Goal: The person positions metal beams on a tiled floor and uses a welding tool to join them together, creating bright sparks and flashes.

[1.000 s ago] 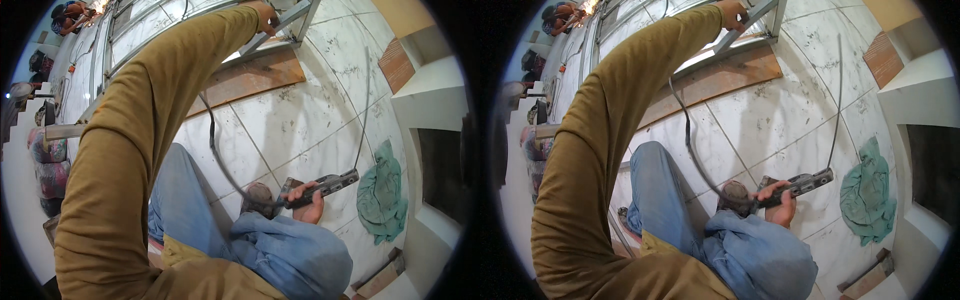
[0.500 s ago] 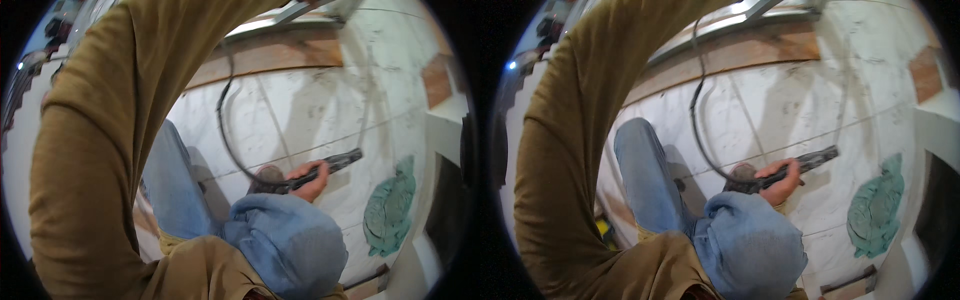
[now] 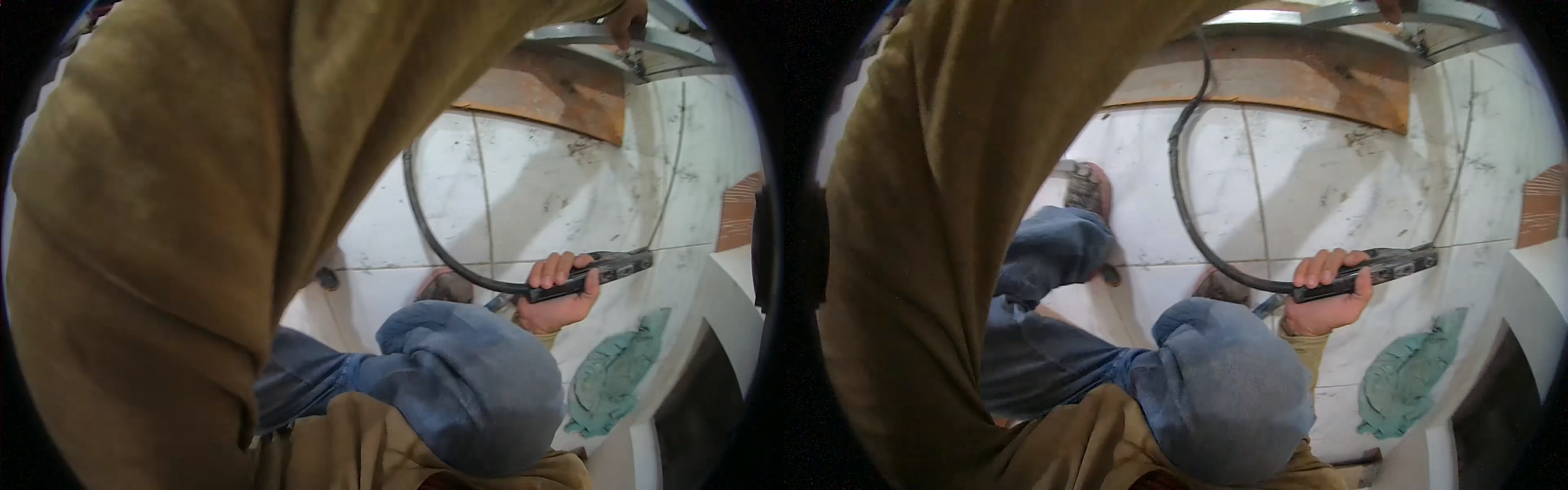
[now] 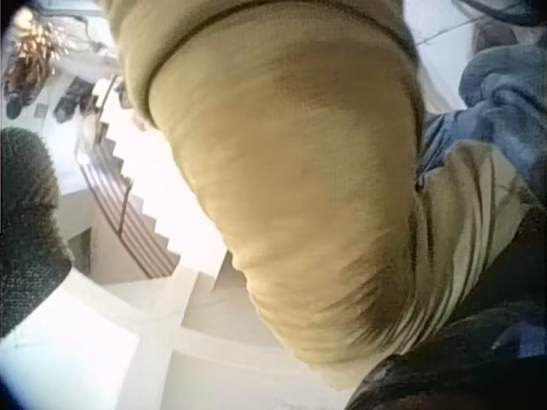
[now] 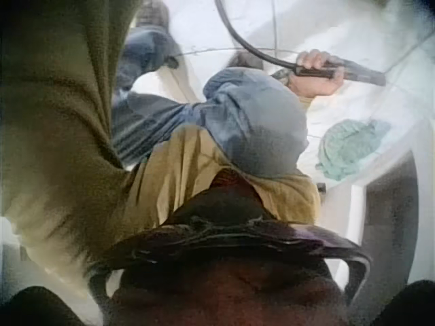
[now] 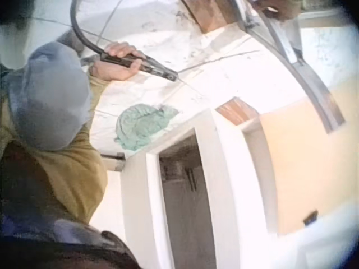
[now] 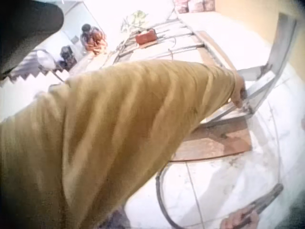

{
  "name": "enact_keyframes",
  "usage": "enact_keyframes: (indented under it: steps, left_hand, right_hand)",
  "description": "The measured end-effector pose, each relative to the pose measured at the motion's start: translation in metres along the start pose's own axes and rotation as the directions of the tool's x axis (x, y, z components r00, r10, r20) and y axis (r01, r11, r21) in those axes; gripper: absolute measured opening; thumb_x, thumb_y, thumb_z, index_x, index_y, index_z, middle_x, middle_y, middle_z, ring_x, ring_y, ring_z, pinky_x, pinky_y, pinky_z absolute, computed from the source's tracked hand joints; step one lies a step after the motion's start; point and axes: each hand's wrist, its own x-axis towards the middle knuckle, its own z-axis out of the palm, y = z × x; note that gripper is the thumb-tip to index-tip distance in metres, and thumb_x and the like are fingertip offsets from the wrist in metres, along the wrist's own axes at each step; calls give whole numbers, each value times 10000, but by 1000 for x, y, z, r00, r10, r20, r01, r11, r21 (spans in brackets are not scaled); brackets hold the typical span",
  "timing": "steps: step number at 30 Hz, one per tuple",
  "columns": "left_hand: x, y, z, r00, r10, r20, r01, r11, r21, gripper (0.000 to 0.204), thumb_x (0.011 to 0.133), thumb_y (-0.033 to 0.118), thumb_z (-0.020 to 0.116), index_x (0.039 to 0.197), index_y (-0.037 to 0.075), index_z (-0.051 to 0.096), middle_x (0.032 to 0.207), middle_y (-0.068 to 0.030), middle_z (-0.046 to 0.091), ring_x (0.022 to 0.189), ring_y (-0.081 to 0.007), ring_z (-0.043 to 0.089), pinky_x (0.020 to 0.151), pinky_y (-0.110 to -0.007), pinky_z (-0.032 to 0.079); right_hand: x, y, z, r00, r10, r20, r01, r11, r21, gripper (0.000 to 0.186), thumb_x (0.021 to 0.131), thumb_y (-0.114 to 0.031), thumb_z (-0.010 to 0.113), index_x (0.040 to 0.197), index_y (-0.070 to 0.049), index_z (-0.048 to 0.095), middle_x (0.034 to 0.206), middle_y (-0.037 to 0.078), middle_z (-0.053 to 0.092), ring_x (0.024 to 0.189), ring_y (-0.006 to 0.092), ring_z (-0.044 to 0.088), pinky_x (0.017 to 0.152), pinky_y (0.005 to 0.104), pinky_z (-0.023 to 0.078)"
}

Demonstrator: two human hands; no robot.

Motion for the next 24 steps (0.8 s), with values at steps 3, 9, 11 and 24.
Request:
enact_keyframes:
  steps: [3, 9, 11, 24]
  left_hand:
    - [2, 0, -4, 1000, -4, -16, 5, 1000, 26, 585, 661, 370, 885, 1174, 144, 716, 1012, -135, 734, 943, -285, 703, 836, -426, 548]
    - [24, -9, 6, 999, 14, 48, -16, 999, 42, 622, 652, 379, 896, 1196, 148, 704, 1052, -142, 727, 992, -303, 694, 861, -440, 539]
    - [33, -18, 7, 996, 11, 91, -15, 999, 51, 634, 649, 382, 900, 1204, 149, 700, 1066, -144, 725, 1009, -309, 692, 870, -445, 536]
    - [77, -32, 21, 959, 143, 244, -134, 990, -52, 702, 628, 324, 933, 1232, 74, 677, 1176, -174, 700, 1050, -341, 697, 884, -453, 558]
  right_hand:
    - [-7, 0, 21, 1000, 2, -13, -2, 1000, 7, 311, 980, -413, 462, 920, -115, 527, 616, 14, 426, 462, 151, 395, 395, 319, 370]
    - [-17, 3, 42, 989, -22, -146, 16, 999, -43, 330, 991, -432, 447, 899, -121, 506, 587, 10, 421, 421, 149, 371, 377, 329, 365]
    - [-23, 5, 47, 979, -10, -204, -2, 998, -58, 310, 993, -419, 469, 907, -124, 510, 590, 10, 424, 439, 151, 395, 391, 337, 388]
    - [-87, 18, 131, 929, -166, -330, -38, 846, -532, 363, 1026, -342, 530, 862, -19, 516, 708, 87, 553, 585, 205, 600, 560, 406, 585]
